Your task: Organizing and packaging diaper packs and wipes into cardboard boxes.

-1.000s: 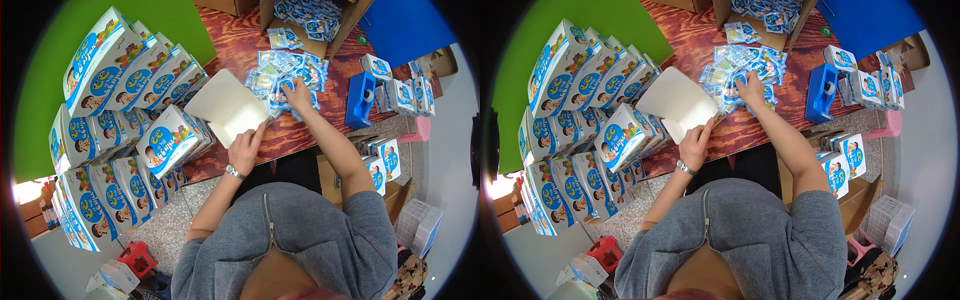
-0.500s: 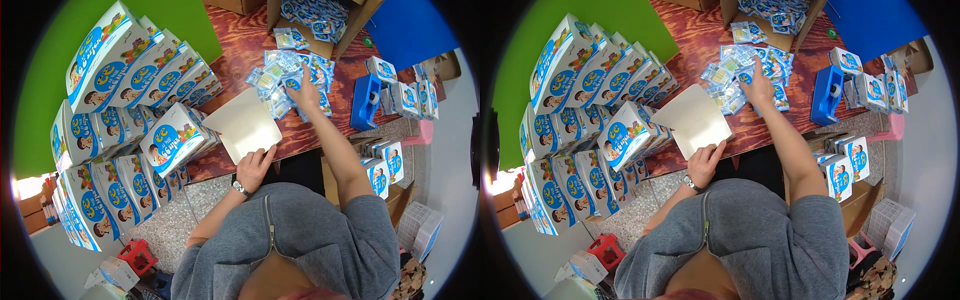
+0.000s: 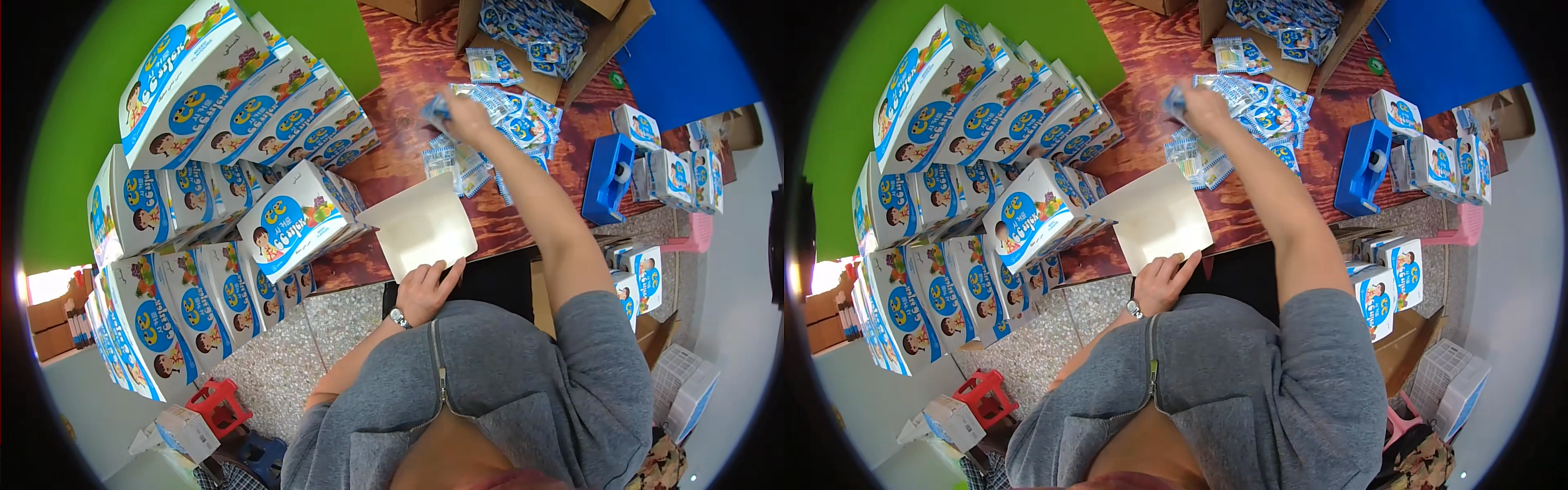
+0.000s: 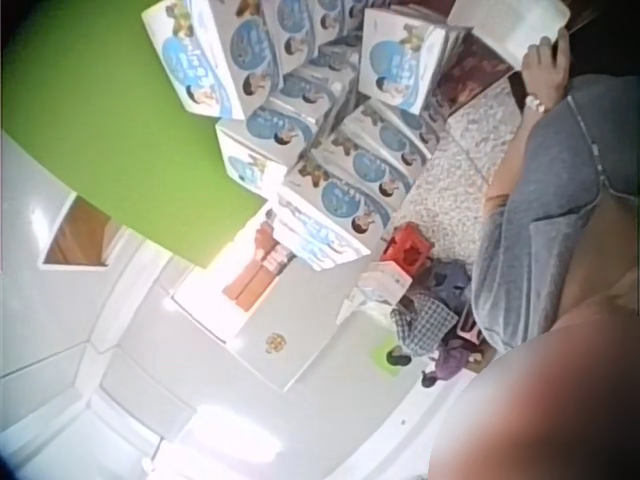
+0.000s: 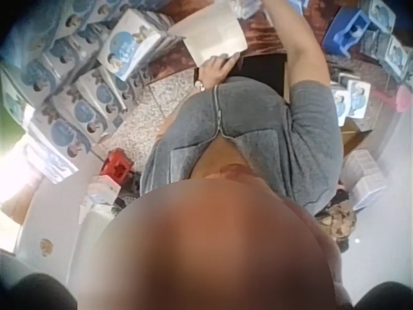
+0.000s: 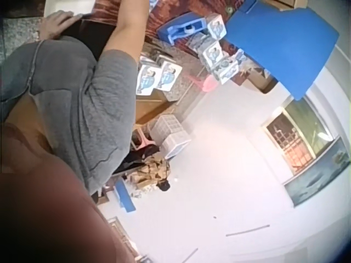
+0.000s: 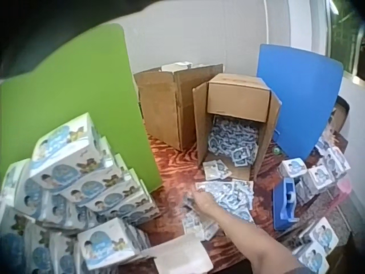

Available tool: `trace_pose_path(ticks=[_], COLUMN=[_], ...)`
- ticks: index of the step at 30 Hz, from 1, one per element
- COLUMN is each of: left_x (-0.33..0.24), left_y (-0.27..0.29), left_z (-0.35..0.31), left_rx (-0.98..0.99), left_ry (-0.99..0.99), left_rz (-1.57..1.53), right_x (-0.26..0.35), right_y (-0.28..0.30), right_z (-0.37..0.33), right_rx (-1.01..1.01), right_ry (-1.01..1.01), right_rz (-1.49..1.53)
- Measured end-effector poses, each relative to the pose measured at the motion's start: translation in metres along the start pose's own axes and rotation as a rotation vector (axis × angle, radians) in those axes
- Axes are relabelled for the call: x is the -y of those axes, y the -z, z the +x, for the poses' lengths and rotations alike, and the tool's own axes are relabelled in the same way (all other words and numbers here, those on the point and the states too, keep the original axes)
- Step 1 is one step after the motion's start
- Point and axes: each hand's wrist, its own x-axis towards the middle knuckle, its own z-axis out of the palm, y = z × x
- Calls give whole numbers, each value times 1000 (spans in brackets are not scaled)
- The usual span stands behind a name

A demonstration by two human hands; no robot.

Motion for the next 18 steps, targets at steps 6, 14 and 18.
trace_pose_path(ticks=[6,14,18], left_x=[0,-2,10], left_y=[10,1,-10], left_z=[-7,5,23], left_rx=[-1,-2,-4], left_ry=[27,-38,-74], left_rz=[-18,7,64], right_x=[23,20,-34], right_y=[32,-12,12], right_z=[-54,-74,-80], right_rx=[307,137,8], right_ry=[-495,-313,-271], right_rz=[799,7,-171])
